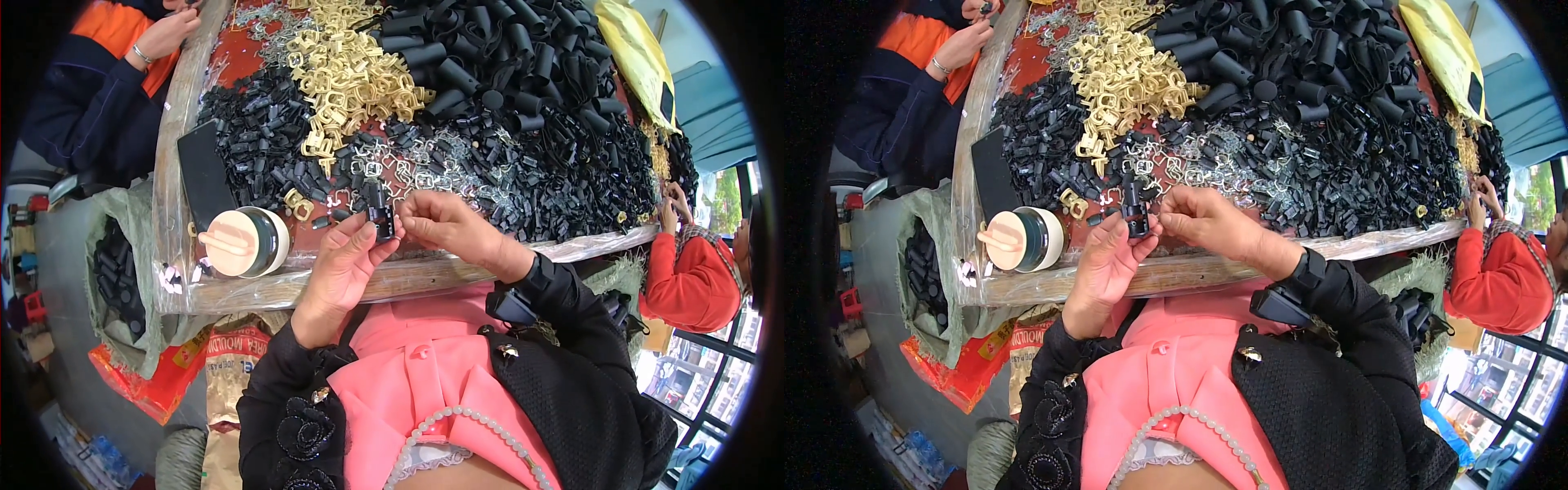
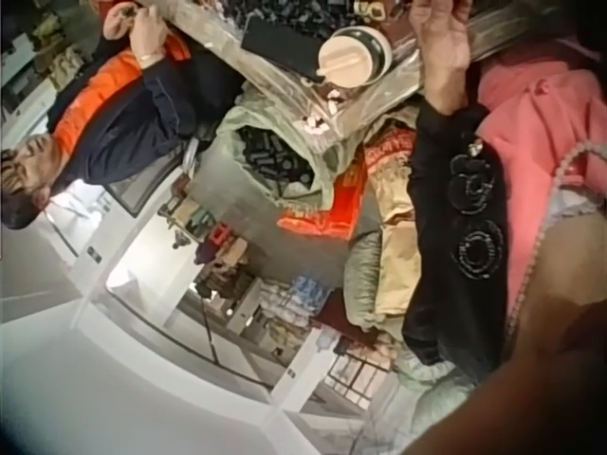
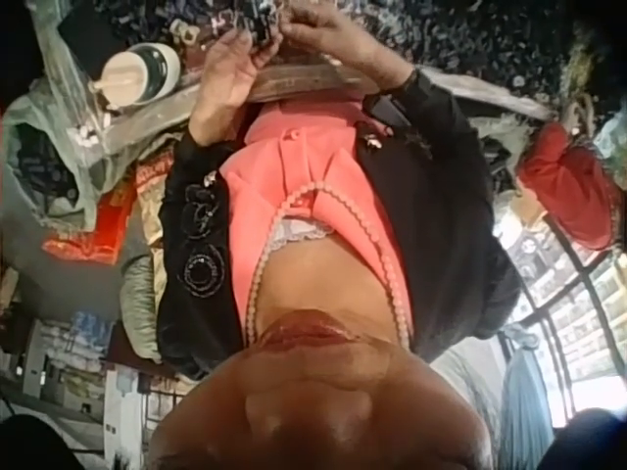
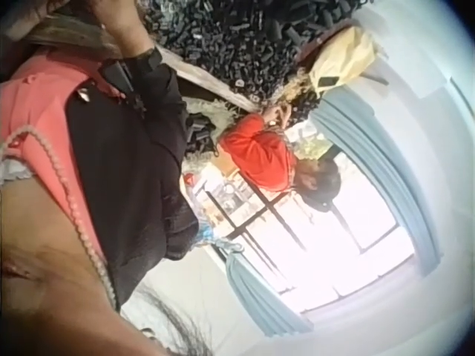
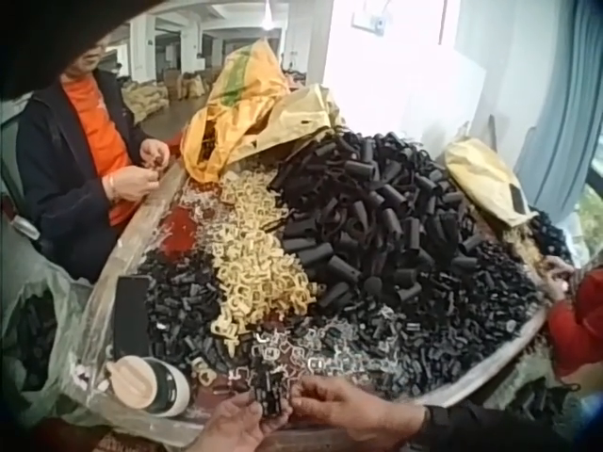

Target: The person picks up a black plastic component and a small metal piece, fits the metal piece into the component, and then slides a black plastic sleeve over the assembly. They repeat this process multiple times, handling the components one at a time from the table.

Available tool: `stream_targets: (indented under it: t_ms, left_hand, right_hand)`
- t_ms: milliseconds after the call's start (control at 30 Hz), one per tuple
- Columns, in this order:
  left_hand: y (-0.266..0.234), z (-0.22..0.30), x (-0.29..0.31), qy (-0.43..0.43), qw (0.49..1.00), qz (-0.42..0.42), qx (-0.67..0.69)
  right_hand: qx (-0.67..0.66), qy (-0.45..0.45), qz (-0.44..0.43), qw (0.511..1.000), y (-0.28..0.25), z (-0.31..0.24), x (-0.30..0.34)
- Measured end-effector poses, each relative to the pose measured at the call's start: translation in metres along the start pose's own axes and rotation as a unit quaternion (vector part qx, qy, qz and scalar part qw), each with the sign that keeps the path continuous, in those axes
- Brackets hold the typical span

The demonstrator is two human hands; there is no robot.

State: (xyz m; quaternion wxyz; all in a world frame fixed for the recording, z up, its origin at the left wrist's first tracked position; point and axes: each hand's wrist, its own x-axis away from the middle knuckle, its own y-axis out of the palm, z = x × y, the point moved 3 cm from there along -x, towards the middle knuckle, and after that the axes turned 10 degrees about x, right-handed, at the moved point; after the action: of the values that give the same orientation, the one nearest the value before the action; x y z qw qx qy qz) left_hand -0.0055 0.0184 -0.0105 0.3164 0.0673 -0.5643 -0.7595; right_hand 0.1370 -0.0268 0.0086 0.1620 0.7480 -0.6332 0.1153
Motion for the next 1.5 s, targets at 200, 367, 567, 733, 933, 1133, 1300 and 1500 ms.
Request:
stream_targets:
  t_ms: [200,367,567,733,933,1133,1300,1500]
  left_hand:
    - [0.0,0.0,0.002,-0.002,0.999,0.023,0.034]
    - [-0.002,-0.003,0.002,-0.029,0.998,0.034,0.052]
    - [-0.005,-0.005,0.003,-0.021,0.998,0.035,0.039]
    - [0.001,-0.005,0.004,-0.023,0.999,0.026,0.026]
    - [-0.002,-0.008,0.005,-0.028,0.998,0.048,0.013]
    - [-0.003,-0.009,0.005,-0.032,0.998,0.056,-0.009]
    - [-0.001,-0.009,0.006,-0.042,0.997,0.061,-0.021]
    - [0.001,0.001,0.01,-0.036,0.996,0.057,-0.052]
  right_hand:
    - [0.315,-0.227,0.119,0.914,0.001,-0.021,0.013]
    - [0.433,-0.315,0.149,0.831,0.003,-0.018,0.015]
    - [0.376,-0.303,0.16,0.861,0.003,-0.032,0.015]
    - [0.401,-0.298,0.149,0.854,0.015,-0.038,0.012]
    - [0.451,-0.313,0.143,0.823,0.013,-0.036,0.012]
    - [0.516,-0.323,0.114,0.785,0.01,-0.038,0.014]
    - [0.533,-0.321,0.098,0.777,0.01,-0.039,0.014]
    - [0.399,-0.189,0.057,0.896,0.01,-0.031,0.008]
